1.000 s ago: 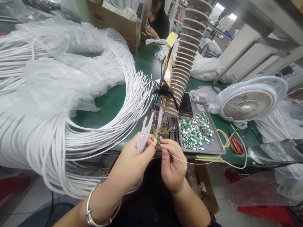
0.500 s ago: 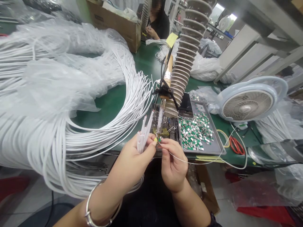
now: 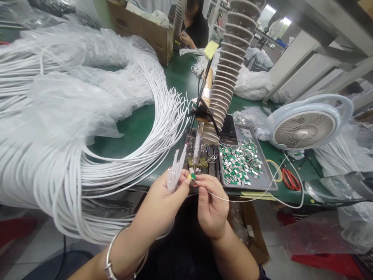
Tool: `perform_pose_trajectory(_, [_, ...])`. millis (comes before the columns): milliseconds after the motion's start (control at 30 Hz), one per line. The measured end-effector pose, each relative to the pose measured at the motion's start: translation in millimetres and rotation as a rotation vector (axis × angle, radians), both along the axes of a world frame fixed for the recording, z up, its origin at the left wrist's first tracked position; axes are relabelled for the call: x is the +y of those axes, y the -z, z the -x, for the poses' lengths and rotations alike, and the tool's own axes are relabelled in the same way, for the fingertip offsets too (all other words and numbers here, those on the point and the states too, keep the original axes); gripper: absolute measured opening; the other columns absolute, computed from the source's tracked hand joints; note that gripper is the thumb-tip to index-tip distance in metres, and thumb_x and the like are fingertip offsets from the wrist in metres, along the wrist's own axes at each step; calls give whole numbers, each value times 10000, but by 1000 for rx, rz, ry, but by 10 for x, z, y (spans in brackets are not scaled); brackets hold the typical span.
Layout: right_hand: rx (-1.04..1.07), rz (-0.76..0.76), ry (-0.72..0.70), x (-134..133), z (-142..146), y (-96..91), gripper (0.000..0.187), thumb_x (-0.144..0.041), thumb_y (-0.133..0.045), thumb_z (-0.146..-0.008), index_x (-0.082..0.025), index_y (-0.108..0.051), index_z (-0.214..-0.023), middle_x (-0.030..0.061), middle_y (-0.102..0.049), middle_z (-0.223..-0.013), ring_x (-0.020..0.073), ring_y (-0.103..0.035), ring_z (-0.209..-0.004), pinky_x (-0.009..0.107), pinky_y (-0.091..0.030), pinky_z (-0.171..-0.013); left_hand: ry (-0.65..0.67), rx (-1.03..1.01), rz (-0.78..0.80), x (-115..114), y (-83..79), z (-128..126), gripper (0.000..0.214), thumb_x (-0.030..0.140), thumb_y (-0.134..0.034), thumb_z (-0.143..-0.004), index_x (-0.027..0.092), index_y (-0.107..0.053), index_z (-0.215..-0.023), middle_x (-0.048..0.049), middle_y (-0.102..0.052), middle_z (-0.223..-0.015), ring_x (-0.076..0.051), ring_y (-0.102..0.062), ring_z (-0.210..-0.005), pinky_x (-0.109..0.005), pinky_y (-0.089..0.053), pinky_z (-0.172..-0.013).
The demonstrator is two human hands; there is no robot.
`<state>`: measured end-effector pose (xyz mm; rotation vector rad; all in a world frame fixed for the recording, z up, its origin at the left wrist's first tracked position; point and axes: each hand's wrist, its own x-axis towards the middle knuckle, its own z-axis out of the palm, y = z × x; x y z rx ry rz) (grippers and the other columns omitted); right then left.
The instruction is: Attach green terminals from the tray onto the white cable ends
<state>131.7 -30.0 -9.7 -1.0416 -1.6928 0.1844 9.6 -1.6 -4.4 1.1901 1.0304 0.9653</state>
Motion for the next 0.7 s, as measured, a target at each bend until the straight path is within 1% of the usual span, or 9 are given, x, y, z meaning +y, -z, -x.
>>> perform_pose_trajectory(133, [25,34,-1,-15,-8,46,293,44,-428,-756,-107,-514,-992,66,-547,-972,97,-516,-969,268,-485,-815,21,-3,32,-24,26,7,287,368,-527,-824,90,-506,-888,-54,-534,-931,-90,-502,-861,-163,-413,-792])
perform_pose_trajectory(233, [24,48,18,-29,-18,72,281,36,-424,-761,-104,-520,-985,70,-537,-961,97,-504,-972,269,-480,-812,88,-10,90,-64,54,32,338,404,-522,-830,84,-500,-935,-58,-527,-896,-98,-489,-838,-184,-405,-786])
perform_pose_trajectory(333, [-2,42,40,-50,-24,78,251,30,-418,-769,-99,-522,-957,73,-536,-963,94,-499,-996,271,-459,-864,167,18,77,-119,117,66,367,450,-460,-868,92,-476,-947,-63,-503,-909,-105,-459,-851,-217,-384,-808])
perform_pose_trajectory(467, [-7,74,-18,-90,-35,72,260,23,-411,-777,-103,-519,-978,65,-552,-957,87,-516,-959,261,-473,-835,267,78,55,-180,177,120,453,514,-335,-908,82,-468,-902,-34,-388,-702,-74,-342,-626,-199,-337,-587])
perform_pose_trajectory(500, [-8,85,-32,-102,-41,71,264,20,-409,-779,-102,-519,-985,64,-553,-945,84,-518,-940,256,-477,-820,283,99,53,-189,180,135,490,538,-314,-905,78,-481,-909,-32,-381,-672,-77,-340,-596,-204,-336,-563])
perform_pose_trajectory(533, [-12,92,-41,-115,-50,71,261,17,-407,-780,-101,-520,-984,64,-553,-932,82,-518,-924,252,-478,-808,284,111,49,-198,180,150,516,553,-305,-900,76,-501,-926,-43,-417,-680,-88,-391,-609,-210,-367,-583])
perform_pose_trajectory(600, [-19,95,-45,-143,-72,71,248,18,-405,-777,-97,-518,-966,65,-551,-920,81,-516,-909,252,-477,-801,247,116,21,-214,186,181,508,540,-328,-893,87,-546,-957,-94,-539,-870,-127,-524,-826,-214,-426,-779])
perform_pose_trajectory(667, [-27,97,-42,-176,-99,68,237,20,-405,-775,-96,-512,-952,63,-550,-909,81,-514,-902,256,-474,-796,179,128,9,-238,214,213,467,522,-356,-888,115,-575,-959,-90,-532,-1101,-133,-492,-1057,-199,-344,-967])
perform_pose_trajectory(700, [-32,100,-39,-194,-112,66,234,20,-409,-774,-98,-508,-950,61,-551,-904,81,-513,-897,257,-474,-789,144,152,0,-253,237,230,460,521,-358,-888,124,-582,-943,-80,-520,-1139,-129,-466,-1101,-192,-300,-1005])
